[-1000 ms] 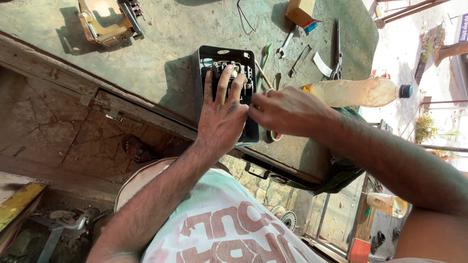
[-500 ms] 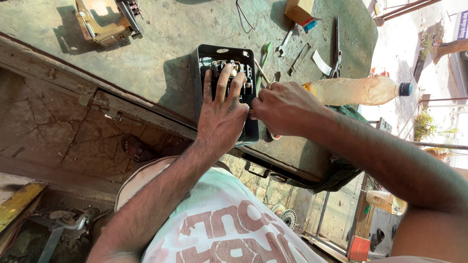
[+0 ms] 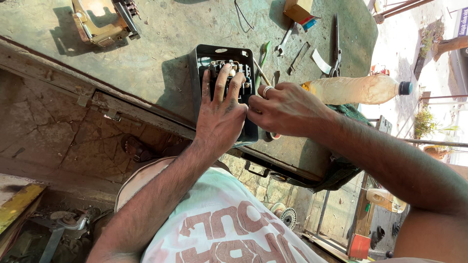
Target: The person wraps a wire with electrical tape, then uses a screwdriver to tighten screws on a contactor. They strip a wire end and insert it into a terminal, securing it with the screwdriver.
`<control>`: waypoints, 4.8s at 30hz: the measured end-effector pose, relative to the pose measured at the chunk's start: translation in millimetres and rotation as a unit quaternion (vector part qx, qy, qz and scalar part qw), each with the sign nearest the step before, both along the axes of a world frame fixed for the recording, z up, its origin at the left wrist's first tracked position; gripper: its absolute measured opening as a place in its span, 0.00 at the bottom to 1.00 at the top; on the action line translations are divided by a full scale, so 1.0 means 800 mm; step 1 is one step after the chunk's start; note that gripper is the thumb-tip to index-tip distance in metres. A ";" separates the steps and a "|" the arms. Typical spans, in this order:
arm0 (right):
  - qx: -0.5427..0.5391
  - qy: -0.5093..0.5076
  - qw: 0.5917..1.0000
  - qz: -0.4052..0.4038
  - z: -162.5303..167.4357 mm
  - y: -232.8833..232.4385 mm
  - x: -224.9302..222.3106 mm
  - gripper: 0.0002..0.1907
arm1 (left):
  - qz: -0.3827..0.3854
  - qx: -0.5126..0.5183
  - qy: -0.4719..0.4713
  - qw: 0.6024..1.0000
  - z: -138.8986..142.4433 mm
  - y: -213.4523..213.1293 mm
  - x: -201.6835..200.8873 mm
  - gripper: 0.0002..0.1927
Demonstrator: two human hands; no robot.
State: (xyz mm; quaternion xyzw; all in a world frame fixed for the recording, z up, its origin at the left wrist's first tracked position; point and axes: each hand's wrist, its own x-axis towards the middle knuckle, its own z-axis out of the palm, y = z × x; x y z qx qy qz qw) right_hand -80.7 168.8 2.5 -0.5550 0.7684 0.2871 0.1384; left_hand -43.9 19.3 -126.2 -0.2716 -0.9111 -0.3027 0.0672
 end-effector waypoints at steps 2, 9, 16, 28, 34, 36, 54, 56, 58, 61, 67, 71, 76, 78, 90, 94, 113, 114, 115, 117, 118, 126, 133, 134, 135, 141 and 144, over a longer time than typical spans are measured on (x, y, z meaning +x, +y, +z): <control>-0.009 -0.002 1.000 0.015 -0.001 -0.001 0.002 0.12 | -0.001 -0.006 0.000 1.000 0.000 0.000 -0.001 0.09; -0.040 0.022 0.997 0.054 0.003 -0.004 0.008 0.05 | 0.016 -0.001 0.030 0.999 -0.006 0.003 0.001 0.05; -0.024 0.021 0.999 0.017 -0.003 -0.006 0.009 0.05 | -0.015 -0.041 -0.019 0.999 -0.012 0.006 0.000 0.04; -0.004 -0.014 0.991 -0.136 0.002 -0.002 0.010 0.09 | 0.004 0.011 -0.011 1.000 -0.011 0.009 0.005 0.11; -0.019 0.022 0.998 -0.055 0.005 0.000 0.014 0.11 | 0.006 0.019 0.006 1.000 -0.010 0.008 0.005 0.09; -0.007 0.029 0.999 -0.028 0.005 -0.001 0.015 0.10 | 0.005 0.010 0.006 1.000 -0.010 0.007 0.005 0.09; -0.010 0.013 1.000 -0.021 -0.002 -0.008 0.014 0.06 | 0.000 -0.028 -0.004 1.000 -0.002 0.005 0.000 0.08; 0.028 0.002 0.997 -0.078 -0.011 -0.009 0.013 0.07 | -0.010 -0.033 -0.018 0.999 -0.003 0.005 0.000 0.10; 0.043 0.000 0.991 -0.127 -0.014 -0.007 0.014 0.10 | -0.003 -0.014 -0.004 1.000 -0.002 0.006 -0.001 0.10; 0.015 0.000 0.982 -0.188 -0.011 -0.006 0.018 0.14 | -0.014 0.000 -0.019 1.000 -0.002 0.005 -0.001 0.12; -0.117 0.006 0.913 -0.390 0.022 0.040 0.027 0.14 | 0.002 0.033 -0.014 0.999 0.013 -0.003 0.003 0.04; -0.232 0.038 0.831 -0.504 0.004 0.097 0.044 0.12 | 0.000 0.175 -0.009 0.984 0.020 -0.026 0.020 0.18; -0.295 0.021 0.776 -0.556 -0.067 0.140 0.066 0.15 | 0.120 0.213 -0.062 0.968 0.015 -0.076 0.052 0.20; -0.314 0.001 0.736 -0.600 -0.088 0.143 0.073 0.15 | 0.168 0.238 -0.091 0.952 0.013 -0.090 0.062 0.20; -0.371 -0.042 0.704 -0.604 -0.094 0.174 0.069 0.13 | 0.281 0.202 -0.108 0.932 0.028 -0.065 0.095 0.16; -0.475 0.006 0.710 -0.520 -0.101 0.184 0.020 0.12 | 0.282 0.185 -0.090 0.937 0.040 -0.046 0.095 0.17; -0.570 0.085 0.729 -0.370 -0.090 0.123 -0.099 0.04 | 0.380 0.298 -0.095 0.871 0.057 -0.016 0.165 0.16; -0.594 0.082 0.723 -0.343 -0.083 0.123 -0.082 0.03 | 0.374 0.330 -0.115 0.859 0.061 -0.012 0.158 0.16; -0.617 0.077 0.717 -0.316 -0.077 0.122 -0.061 0.03 | 0.368 0.361 -0.135 0.846 0.066 -0.009 0.151 0.16; -0.647 0.050 0.721 -0.244 -0.066 0.116 -0.016 0.06 | 0.299 0.385 -0.097 0.868 0.079 -0.003 0.134 0.16; -0.665 0.016 0.715 -0.215 -0.060 0.110 0.007 0.07 | 0.291 0.438 -0.137 0.839 0.087 0.000 0.125 0.18; -0.644 0.029 0.760 -0.084 -0.046 0.049 0.087 0.18 | 0.222 0.511 -0.138 0.819 0.145 -0.011 0.095 0.17; -0.644 0.012 0.760 -0.089 -0.037 -0.007 0.118 0.16 | 0.217 0.513 -0.091 0.826 0.143 -0.054 0.103 0.13; -0.645 0.010 0.758 -0.090 -0.037 -0.026 0.120 0.14 | 0.189 0.551 -0.087 0.808 0.139 -0.065 0.103 0.17; -0.648 0.003 0.757 -0.090 -0.036 -0.043 0.124 0.12 | 0.189 0.568 -0.097 0.795 0.135 -0.077 0.104 0.17; -0.642 -0.105 0.747 -0.139 -0.032 -0.101 0.153 0.15 | 0.139 0.595 -0.155 0.776 0.123 -0.146 0.115 0.20; -0.634 -0.204 0.715 -0.211 -0.035 -0.118 0.165 0.16 | 0.129 0.554 -0.237 0.788 0.128 -0.169 0.111 0.15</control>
